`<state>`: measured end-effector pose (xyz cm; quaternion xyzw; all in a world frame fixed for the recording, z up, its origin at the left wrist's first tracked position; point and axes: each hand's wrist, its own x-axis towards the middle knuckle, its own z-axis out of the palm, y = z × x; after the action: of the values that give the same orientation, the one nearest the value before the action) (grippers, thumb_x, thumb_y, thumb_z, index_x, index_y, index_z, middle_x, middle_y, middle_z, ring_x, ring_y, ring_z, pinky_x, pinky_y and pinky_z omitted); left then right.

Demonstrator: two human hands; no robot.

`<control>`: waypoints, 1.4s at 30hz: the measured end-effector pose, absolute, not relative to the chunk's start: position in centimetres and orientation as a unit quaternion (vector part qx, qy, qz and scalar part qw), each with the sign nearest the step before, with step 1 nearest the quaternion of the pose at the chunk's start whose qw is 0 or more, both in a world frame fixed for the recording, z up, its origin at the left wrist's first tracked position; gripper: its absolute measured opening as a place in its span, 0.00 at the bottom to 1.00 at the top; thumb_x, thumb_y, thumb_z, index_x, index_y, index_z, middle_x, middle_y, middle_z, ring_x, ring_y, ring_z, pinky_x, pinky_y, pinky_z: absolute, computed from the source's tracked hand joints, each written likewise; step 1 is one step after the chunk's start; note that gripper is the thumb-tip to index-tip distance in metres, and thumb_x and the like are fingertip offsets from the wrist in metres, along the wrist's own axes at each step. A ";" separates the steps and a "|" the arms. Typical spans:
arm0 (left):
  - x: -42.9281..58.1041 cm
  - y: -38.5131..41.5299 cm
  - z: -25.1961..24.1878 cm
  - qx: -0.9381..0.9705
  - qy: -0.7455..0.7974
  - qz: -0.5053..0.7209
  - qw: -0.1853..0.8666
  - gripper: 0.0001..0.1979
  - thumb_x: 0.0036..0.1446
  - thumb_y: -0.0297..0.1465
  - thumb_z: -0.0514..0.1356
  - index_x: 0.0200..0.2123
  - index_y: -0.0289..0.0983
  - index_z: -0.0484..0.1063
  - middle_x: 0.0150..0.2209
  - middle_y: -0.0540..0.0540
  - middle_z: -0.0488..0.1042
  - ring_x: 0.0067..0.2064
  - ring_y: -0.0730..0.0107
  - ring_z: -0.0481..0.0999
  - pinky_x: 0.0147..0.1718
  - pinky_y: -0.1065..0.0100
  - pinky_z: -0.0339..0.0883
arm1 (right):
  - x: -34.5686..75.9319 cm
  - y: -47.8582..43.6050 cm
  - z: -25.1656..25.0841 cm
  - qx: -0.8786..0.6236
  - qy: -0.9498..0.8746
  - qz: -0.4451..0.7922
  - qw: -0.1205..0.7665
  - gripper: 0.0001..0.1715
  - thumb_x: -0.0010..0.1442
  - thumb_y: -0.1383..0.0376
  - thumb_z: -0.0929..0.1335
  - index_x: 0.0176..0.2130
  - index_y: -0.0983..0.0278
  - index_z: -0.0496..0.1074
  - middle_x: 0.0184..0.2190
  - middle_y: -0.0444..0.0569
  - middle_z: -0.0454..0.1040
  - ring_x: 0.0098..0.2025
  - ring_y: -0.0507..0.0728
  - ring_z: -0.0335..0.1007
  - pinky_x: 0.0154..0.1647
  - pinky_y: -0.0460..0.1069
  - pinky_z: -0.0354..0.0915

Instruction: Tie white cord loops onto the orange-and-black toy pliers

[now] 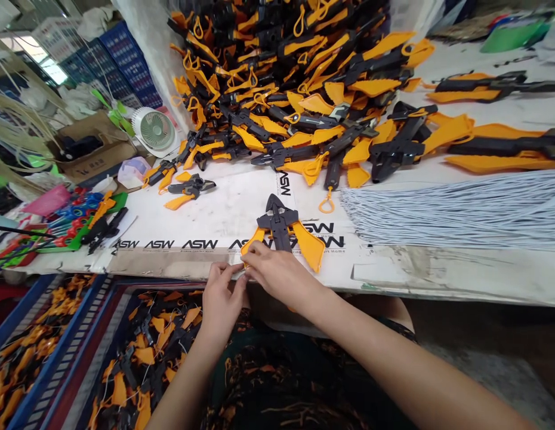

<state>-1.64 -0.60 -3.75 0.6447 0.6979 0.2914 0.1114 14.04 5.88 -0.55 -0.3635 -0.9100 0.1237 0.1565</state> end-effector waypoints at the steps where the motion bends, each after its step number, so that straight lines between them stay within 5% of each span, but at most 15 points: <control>1: -1.6 -0.4 -3.5 0.651 0.702 0.269 0.108 0.11 0.63 0.30 0.58 0.47 0.41 0.76 0.43 0.44 0.71 0.43 0.62 0.76 0.41 0.64 0.69 | 14.1 5.8 -0.8 -0.355 -0.912 0.113 0.170 0.12 0.67 0.66 0.69 0.51 0.62 0.72 0.49 0.49 0.71 0.34 0.54 0.74 0.30 0.47 0.62; 4: -1.9 0.5 -2.7 0.671 0.698 0.223 0.113 0.09 0.63 0.29 0.58 0.43 0.42 0.77 0.41 0.47 0.73 0.41 0.64 0.76 0.38 0.67 0.67 | 14.4 5.8 -1.3 -0.337 -0.920 0.078 0.182 0.20 0.65 0.67 0.70 0.56 0.62 0.69 0.53 0.51 0.70 0.34 0.54 0.74 0.29 0.48 0.64; 16: -3.1 1.1 -1.0 0.775 0.590 0.174 0.147 0.07 0.62 0.27 0.49 0.34 0.40 0.66 0.36 0.46 0.68 0.35 0.64 0.71 0.34 0.66 0.62 | 15.8 6.1 -0.8 -0.328 -0.920 0.115 0.179 0.12 0.65 0.68 0.69 0.49 0.63 0.75 0.50 0.50 0.72 0.45 0.56 0.74 0.42 0.49 0.66; 25: -9.5 -3.9 -1.0 0.498 0.580 0.413 0.494 0.19 0.54 0.42 0.57 0.19 0.39 0.56 0.21 0.53 0.55 0.23 0.73 0.52 0.23 0.69 0.48 | 17.0 6.3 -0.8 -0.320 -0.917 0.141 0.192 0.11 0.62 0.69 0.71 0.46 0.63 0.77 0.51 0.52 0.72 0.49 0.60 0.70 0.47 0.52 0.66; 29: -6.8 -4.7 -1.7 0.447 0.535 0.462 0.548 0.22 0.56 0.45 0.60 0.20 0.38 0.59 0.23 0.53 0.57 0.23 0.75 0.53 0.21 0.70 0.47 | 16.0 4.7 -0.6 -0.294 -0.891 0.210 0.276 0.18 0.64 0.68 0.70 0.54 0.62 0.73 0.53 0.53 0.73 0.55 0.61 0.68 0.55 0.55 0.64; 36: -2.2 -3.9 -0.3 0.322 0.504 0.533 0.599 0.20 0.53 0.47 0.67 0.29 0.36 0.69 0.20 0.56 0.57 0.21 0.80 0.53 0.19 0.75 0.49 | 13.9 0.8 -1.4 -0.295 -0.670 0.541 0.415 0.12 0.69 0.62 0.63 0.45 0.64 0.74 0.30 0.44 0.77 0.28 0.50 0.71 0.31 0.45 0.66; 42: -0.8 -3.0 -0.1 0.247 0.451 0.558 0.651 0.20 0.49 0.46 0.70 0.29 0.35 0.72 0.19 0.58 0.55 0.19 0.81 0.52 0.16 0.76 0.49 | 14.0 0.5 -1.6 -0.328 -0.610 0.574 0.437 0.11 0.63 0.58 0.68 0.39 0.63 0.75 0.29 0.45 0.75 0.29 0.52 0.69 0.31 0.46 0.65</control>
<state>-0.78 -2.97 -0.10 0.2466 0.4508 0.5584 0.6513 13.98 0.51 -1.59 -0.3284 -0.6098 0.5737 0.4372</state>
